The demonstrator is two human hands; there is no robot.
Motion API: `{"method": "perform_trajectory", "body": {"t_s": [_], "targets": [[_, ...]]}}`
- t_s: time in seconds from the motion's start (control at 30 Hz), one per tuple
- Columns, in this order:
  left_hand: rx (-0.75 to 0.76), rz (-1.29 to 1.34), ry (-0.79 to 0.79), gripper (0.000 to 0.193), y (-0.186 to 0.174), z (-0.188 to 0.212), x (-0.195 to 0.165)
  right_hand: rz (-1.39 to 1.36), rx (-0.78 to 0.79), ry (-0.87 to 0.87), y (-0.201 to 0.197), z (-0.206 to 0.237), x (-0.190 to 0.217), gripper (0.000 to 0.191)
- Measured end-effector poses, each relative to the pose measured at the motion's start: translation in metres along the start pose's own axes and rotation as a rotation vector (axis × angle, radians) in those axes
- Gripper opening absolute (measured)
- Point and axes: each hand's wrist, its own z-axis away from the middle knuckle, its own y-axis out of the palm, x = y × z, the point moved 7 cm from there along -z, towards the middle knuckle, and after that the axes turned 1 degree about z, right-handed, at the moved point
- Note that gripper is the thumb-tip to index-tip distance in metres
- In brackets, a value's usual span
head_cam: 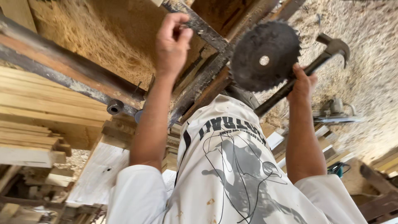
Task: The person replaces a saw blade on a woodworking machine. The person removes the old blade, sets it aside, and then installs a new blade using a hammer to secure it.
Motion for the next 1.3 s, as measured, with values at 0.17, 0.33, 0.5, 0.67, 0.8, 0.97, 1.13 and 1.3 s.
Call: {"method": "perform_trajectory", "body": {"t_s": [0.17, 0.33, 0.5, 0.67, 0.8, 0.97, 1.13, 1.3], "targets": [[-0.045, 0.276, -0.044, 0.011, -0.08, 0.025, 0.031, -0.045, -0.051, 0.077, 0.001, -0.007, -0.007, 0.031], [-0.164, 0.388, -0.115, 0.01, -0.116, 0.066, 0.06, 0.134, -0.116, 0.088, 0.003, -0.009, -0.013, 0.026], [-0.276, 0.499, -0.124, 0.01, -0.135, 0.106, 0.071, 0.106, -0.024, 0.073, 0.012, -0.017, -0.019, 0.027], [-0.401, 0.471, -0.103, 0.01, -0.149, 0.15, 0.091, 0.132, 0.052, 0.077, 0.015, -0.017, -0.024, 0.027], [-0.488, 0.126, -0.041, 0.006, -0.105, 0.177, 0.099, 0.16, 0.082, 0.088, 0.008, -0.019, -0.026, 0.023], [-0.451, -0.283, 0.027, 0.015, 0.016, 0.178, 0.084, 0.143, 0.101, 0.126, -0.001, -0.022, -0.026, 0.018], [-0.425, -0.688, -0.01, 0.027, 0.067, 0.163, 0.077, 0.164, 0.099, 0.136, -0.005, -0.018, -0.018, 0.018], [-0.349, -0.908, -0.011, 0.024, 0.085, 0.156, 0.07, 0.111, 0.165, 0.143, -0.003, -0.012, -0.002, 0.018]]}}
